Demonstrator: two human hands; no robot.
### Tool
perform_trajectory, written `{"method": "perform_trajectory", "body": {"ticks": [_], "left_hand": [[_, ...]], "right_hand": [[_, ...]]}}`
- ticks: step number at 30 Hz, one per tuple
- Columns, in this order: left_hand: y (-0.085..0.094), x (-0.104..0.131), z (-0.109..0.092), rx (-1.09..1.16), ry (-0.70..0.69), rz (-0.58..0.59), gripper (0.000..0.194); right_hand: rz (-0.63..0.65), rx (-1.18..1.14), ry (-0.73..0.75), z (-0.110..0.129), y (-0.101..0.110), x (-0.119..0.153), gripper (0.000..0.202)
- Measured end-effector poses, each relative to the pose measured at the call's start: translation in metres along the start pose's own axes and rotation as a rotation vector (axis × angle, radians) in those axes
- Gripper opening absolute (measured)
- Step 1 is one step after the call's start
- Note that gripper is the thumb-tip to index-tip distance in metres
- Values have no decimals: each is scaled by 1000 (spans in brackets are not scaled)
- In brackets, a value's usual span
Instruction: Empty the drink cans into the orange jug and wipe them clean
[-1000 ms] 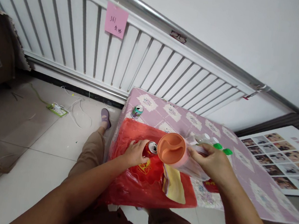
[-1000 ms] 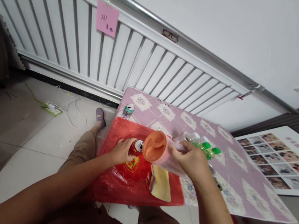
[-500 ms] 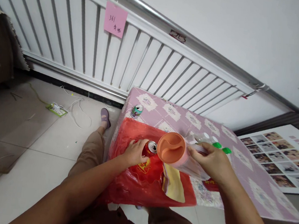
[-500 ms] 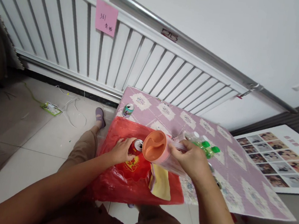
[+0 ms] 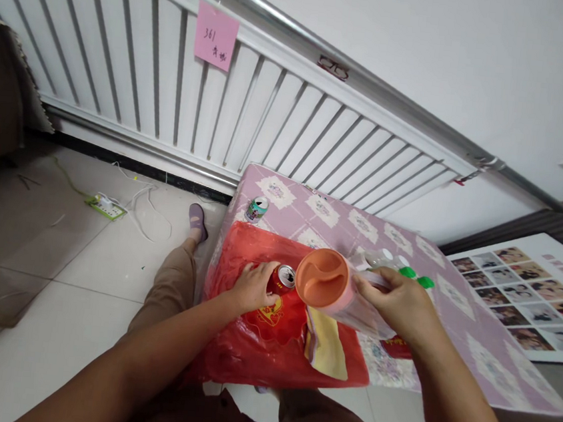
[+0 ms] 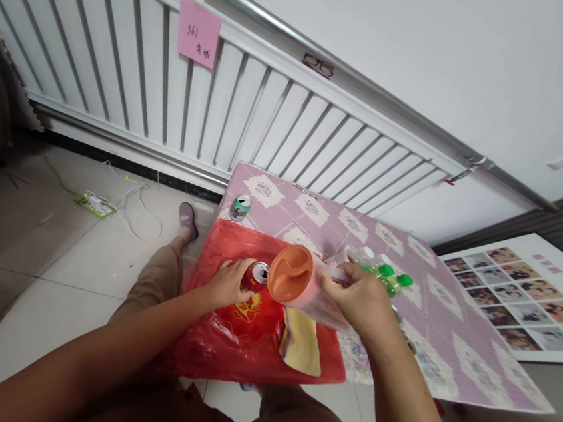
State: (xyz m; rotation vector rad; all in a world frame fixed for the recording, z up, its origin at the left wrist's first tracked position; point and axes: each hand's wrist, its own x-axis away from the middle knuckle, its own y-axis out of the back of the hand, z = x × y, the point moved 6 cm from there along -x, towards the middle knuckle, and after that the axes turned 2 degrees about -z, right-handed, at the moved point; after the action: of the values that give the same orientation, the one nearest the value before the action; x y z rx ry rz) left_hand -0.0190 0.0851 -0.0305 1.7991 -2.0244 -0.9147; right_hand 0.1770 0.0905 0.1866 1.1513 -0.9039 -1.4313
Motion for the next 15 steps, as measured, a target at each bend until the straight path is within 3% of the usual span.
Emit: {"method": "perform_trajectory", "body": {"ticks": [15], "left_hand": [[-1,0,0,5,1,4,81]], "right_hand": [[16,-7,-1,-1,-1,-1,36]]}}
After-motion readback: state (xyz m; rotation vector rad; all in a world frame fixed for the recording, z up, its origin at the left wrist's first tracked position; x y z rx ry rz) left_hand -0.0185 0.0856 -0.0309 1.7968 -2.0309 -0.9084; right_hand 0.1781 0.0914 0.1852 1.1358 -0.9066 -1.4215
